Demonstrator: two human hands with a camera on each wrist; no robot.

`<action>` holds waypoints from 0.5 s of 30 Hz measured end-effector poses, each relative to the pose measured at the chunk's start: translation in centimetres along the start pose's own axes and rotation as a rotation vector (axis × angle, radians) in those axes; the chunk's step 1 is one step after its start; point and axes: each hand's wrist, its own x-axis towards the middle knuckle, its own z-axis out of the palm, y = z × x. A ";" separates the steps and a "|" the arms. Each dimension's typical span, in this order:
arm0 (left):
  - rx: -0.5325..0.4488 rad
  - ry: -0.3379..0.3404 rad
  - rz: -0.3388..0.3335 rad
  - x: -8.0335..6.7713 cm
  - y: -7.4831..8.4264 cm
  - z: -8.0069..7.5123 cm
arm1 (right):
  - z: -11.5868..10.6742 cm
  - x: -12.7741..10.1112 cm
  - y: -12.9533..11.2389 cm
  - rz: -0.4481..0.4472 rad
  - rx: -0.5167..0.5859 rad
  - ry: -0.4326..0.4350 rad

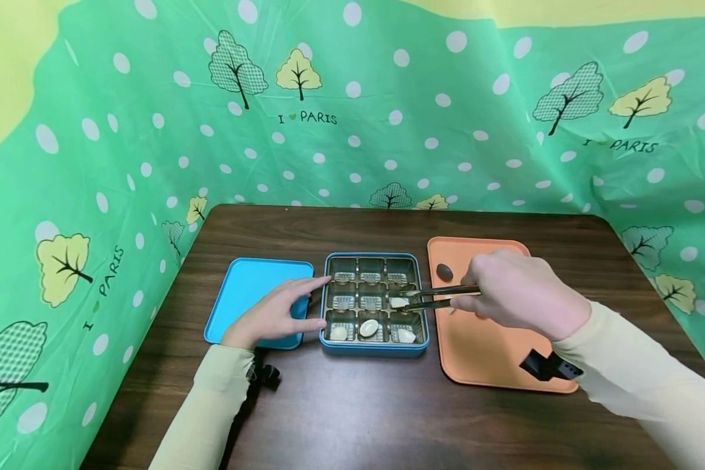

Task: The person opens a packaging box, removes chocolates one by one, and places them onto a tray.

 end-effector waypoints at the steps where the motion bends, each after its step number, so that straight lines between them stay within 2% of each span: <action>1: 0.000 0.000 0.000 0.0 0.0 0.0 | 0.0 0.0 -0.1 -0.003 -0.005 0.004; 6: 0.000 0.003 -0.009 0.0 0.1 0.0 | 0.2 0.3 -0.5 0.023 -0.018 -0.004; 15: 0.001 0.003 -0.017 0.0 0.1 0.1 | 0.9 0.4 -0.4 -0.001 -0.011 0.043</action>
